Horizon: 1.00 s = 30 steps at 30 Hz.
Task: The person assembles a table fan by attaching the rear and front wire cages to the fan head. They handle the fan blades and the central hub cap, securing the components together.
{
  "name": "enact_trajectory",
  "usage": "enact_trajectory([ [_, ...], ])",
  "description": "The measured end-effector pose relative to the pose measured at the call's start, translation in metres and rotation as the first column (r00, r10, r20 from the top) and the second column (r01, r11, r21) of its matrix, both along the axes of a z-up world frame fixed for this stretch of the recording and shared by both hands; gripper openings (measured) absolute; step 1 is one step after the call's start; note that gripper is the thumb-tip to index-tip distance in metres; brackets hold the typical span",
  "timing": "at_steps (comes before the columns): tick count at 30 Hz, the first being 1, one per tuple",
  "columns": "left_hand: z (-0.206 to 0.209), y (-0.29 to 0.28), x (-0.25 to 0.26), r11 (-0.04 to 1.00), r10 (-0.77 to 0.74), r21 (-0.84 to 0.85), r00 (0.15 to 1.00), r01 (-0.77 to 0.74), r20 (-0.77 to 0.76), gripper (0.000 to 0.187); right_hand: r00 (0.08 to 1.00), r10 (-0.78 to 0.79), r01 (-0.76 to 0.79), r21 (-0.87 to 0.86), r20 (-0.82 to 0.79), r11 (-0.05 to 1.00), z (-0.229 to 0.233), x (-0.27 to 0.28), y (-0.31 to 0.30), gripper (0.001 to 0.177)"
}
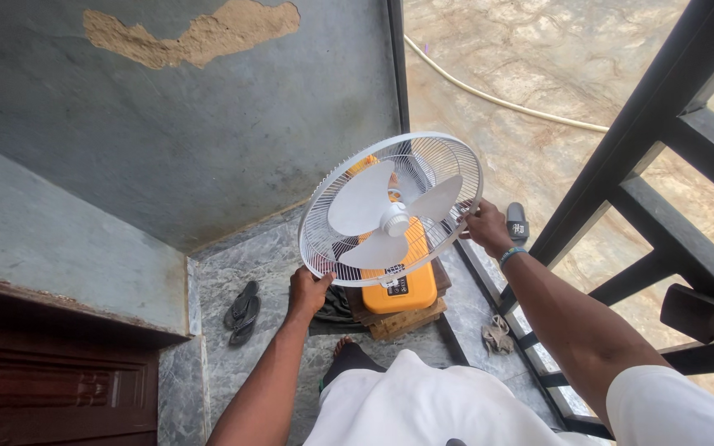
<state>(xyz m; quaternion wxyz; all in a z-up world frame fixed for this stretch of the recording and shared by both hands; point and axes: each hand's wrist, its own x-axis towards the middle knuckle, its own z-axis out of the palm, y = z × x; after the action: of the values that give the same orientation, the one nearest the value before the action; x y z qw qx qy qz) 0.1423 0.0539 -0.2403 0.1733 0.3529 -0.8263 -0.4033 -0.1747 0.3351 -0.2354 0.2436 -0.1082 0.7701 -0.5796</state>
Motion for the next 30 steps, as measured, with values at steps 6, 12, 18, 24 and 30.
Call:
enact_trajectory([
  [6,-0.037,0.006,-0.004,0.988,0.002,0.152,0.995,0.013,-0.100,0.029,0.997,0.032,-0.027,-0.070,0.070,0.997,-0.034,-0.001,-0.006,0.037],
  [12,-0.062,0.027,-0.009,0.915,0.169,0.392,0.971,-0.091,-0.169,0.024,0.954,-0.058,0.095,-0.113,0.293,0.989,-0.054,0.011,-0.014,0.028],
  [18,-0.069,0.042,-0.016,0.829,0.252,0.554,0.934,-0.074,-0.253,0.020,0.980,-0.117,0.124,-0.032,0.162,0.992,-0.059,0.016,-0.023,0.023],
  [24,-0.070,0.050,-0.023,0.773,0.299,0.633,0.908,-0.050,-0.293,0.037,0.963,-0.100,0.115,-0.044,0.249,0.992,-0.058,0.028,-0.032,0.028],
  [30,-0.073,0.049,-0.026,0.844,0.252,0.535,0.910,-0.041,-0.328,0.046,0.949,-0.248,0.257,-0.017,0.196,0.966,-0.064,0.042,-0.042,0.030],
])
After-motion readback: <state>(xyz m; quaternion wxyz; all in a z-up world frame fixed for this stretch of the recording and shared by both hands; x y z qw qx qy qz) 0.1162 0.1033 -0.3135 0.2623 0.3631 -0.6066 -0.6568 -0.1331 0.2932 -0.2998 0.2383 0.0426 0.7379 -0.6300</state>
